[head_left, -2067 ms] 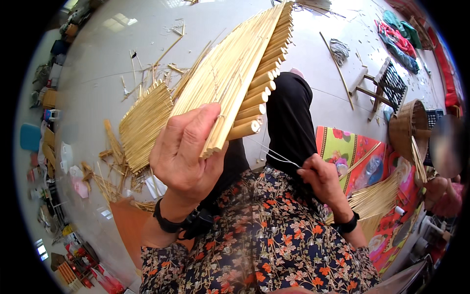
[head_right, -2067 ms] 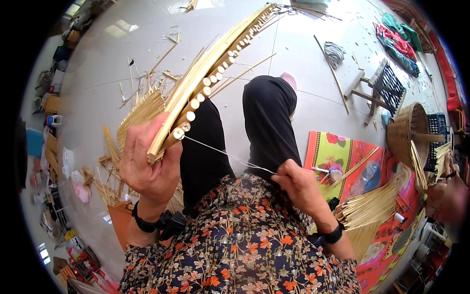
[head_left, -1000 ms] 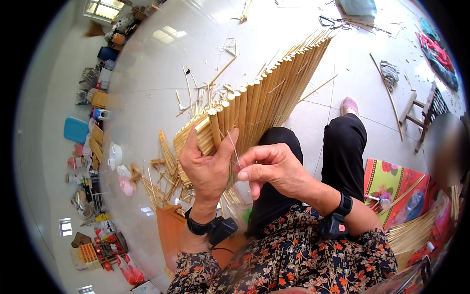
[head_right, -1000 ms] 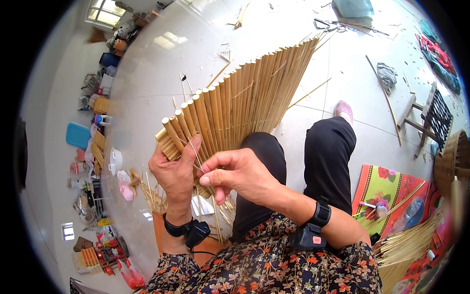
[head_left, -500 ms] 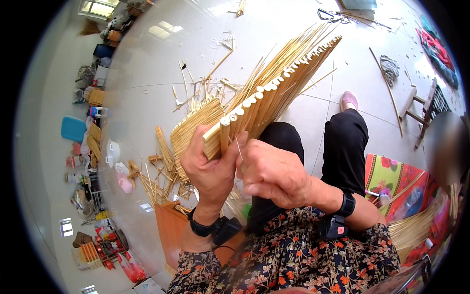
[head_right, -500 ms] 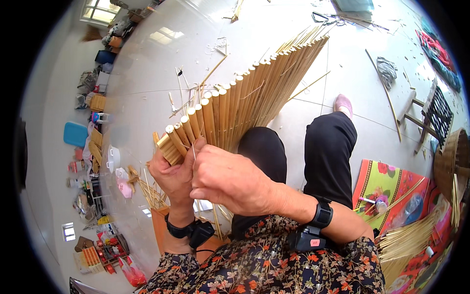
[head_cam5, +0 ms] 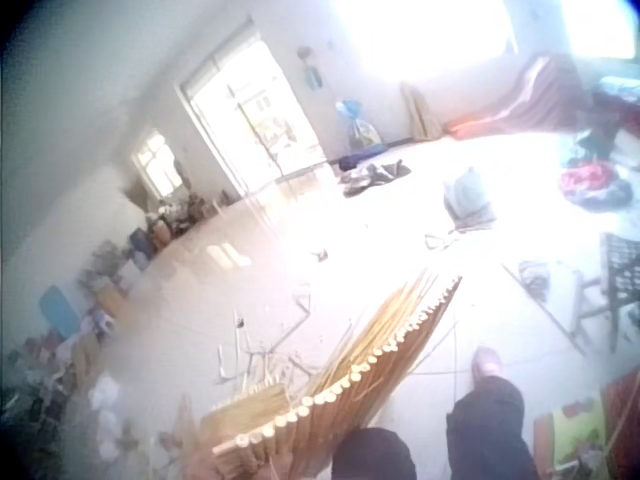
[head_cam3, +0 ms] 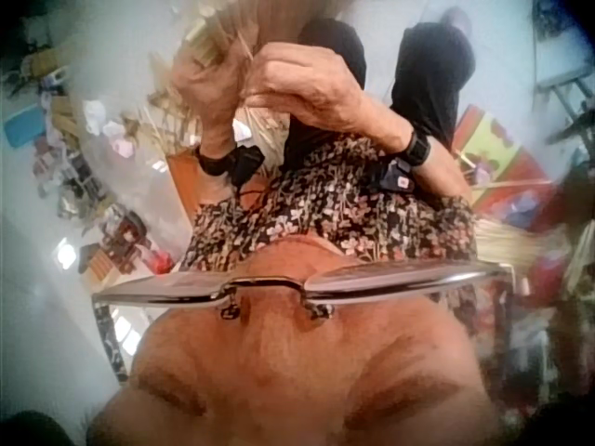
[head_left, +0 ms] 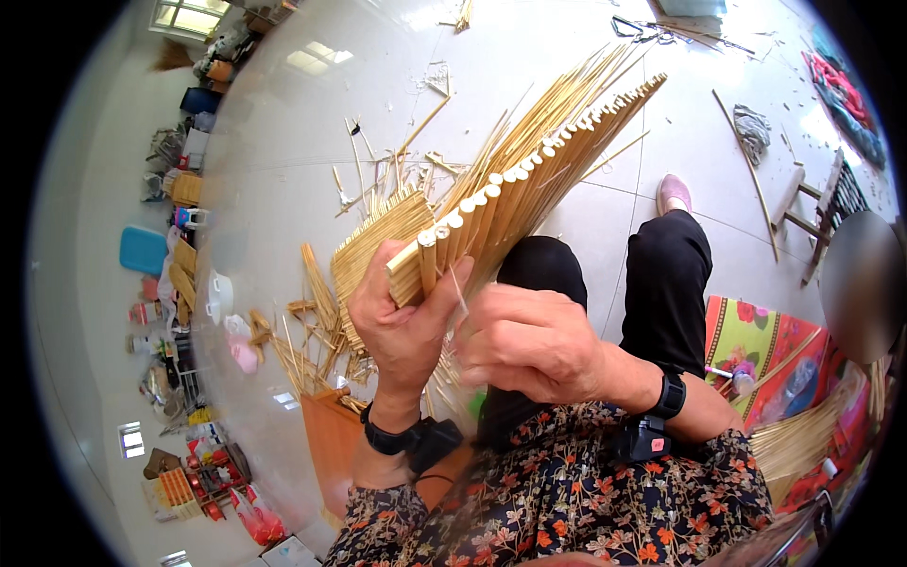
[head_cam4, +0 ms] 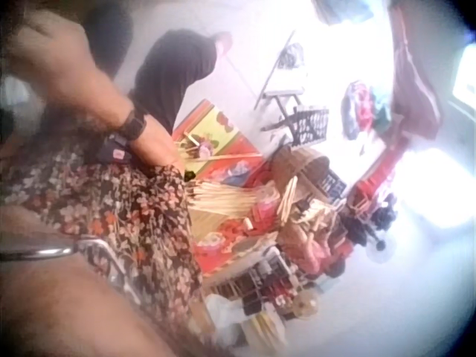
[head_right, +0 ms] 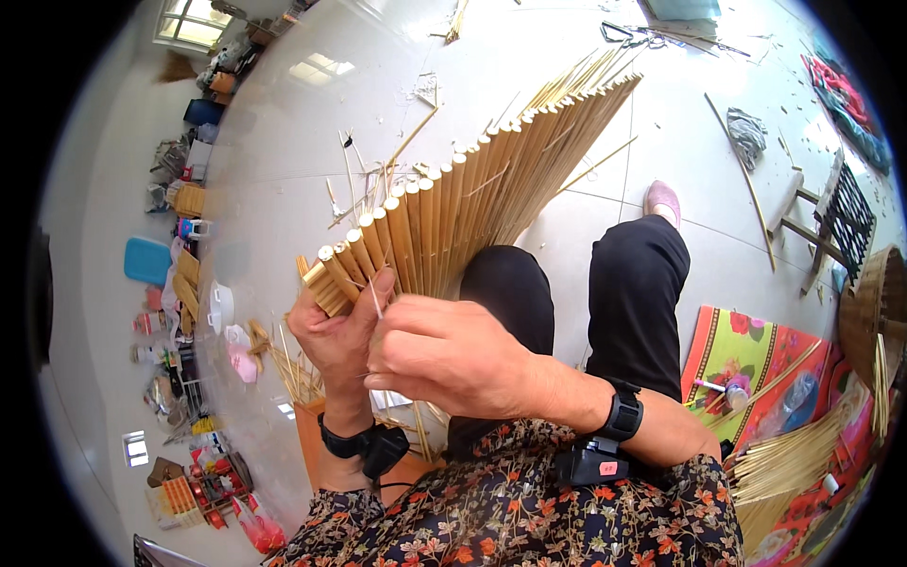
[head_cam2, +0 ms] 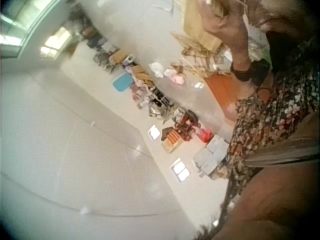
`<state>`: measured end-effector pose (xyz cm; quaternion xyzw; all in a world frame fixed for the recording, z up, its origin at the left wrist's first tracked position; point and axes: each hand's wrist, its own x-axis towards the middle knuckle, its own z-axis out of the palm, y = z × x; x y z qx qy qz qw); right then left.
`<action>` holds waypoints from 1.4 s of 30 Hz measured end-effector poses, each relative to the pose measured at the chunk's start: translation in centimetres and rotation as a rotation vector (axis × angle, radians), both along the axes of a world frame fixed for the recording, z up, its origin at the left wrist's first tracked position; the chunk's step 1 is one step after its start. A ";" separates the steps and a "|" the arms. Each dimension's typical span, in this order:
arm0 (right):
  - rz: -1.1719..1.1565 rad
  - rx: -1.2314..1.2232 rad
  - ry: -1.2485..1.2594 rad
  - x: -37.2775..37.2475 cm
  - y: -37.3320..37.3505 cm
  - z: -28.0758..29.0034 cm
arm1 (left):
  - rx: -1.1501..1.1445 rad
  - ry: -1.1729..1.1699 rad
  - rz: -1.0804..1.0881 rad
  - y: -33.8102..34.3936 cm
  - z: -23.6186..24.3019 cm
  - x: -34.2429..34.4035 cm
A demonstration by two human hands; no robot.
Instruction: The person weaves together reeds using a needle and thread to create a mat. They align the reeds horizontally and sew through them vertically by hand, pulling the thread taut to secure each new piece while sitting on the floor.
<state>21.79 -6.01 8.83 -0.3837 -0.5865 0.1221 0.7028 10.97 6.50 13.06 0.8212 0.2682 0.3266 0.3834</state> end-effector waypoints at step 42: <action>-0.259 -0.263 0.345 2.3 1.0 0.2 | -0.141 -0.113 -0.105 1.1 -0.1 -0.9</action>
